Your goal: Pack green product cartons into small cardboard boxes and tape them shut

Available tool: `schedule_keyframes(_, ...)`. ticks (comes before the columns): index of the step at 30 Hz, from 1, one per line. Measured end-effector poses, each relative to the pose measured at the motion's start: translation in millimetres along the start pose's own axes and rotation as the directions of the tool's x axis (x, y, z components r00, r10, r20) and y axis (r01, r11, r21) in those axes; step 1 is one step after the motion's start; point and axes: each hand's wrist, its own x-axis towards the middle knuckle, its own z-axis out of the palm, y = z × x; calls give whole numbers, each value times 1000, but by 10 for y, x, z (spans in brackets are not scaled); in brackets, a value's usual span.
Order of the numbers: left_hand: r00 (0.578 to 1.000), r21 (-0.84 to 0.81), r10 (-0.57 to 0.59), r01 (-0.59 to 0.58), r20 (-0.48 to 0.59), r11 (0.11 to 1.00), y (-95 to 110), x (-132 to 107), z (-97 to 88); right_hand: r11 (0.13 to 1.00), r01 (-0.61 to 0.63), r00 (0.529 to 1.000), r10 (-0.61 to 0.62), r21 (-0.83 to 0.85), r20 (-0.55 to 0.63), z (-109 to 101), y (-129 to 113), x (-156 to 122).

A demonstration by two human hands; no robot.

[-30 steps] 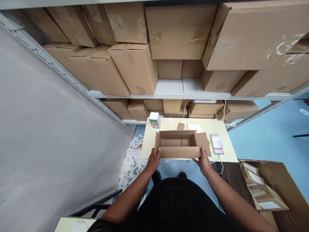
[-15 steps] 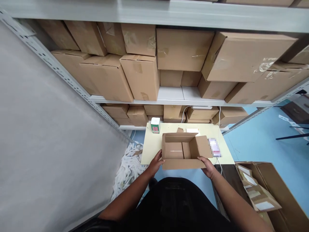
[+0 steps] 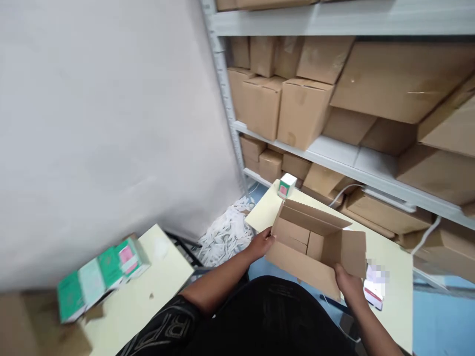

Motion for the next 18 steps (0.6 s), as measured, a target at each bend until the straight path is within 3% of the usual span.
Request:
schedule_keyframes(5, 987, -171, -83, 58, -141, 984, -125, -770, 156, 988, 106, 983, -87, -115, 160, -89, -183, 98)
schedule_keyframes(8, 965, -282, -104, 34, -240, 959, -227, -1213, 121, 964, 246, 938, -212, -98, 276, 64, -379, 68)
schedule_keyframes(10, 935, -345, -119, -4, -335, 939, -281, -1522, 57, 958, 270, 909, -218, -101, 356, 218, -510, -2)
schedule_keyframes(15, 815, -460, -197, -94, -545, 883, -391, -2383, -69, 925, 367, 816, -271, -95, 511, 650, -784, -365)
schedule_keyframes(18, 659, -437, -276, -88, -699, 895, -520, -2951, -89, 884, 462, 746, -345, -70, 569, 925, -883, -729)
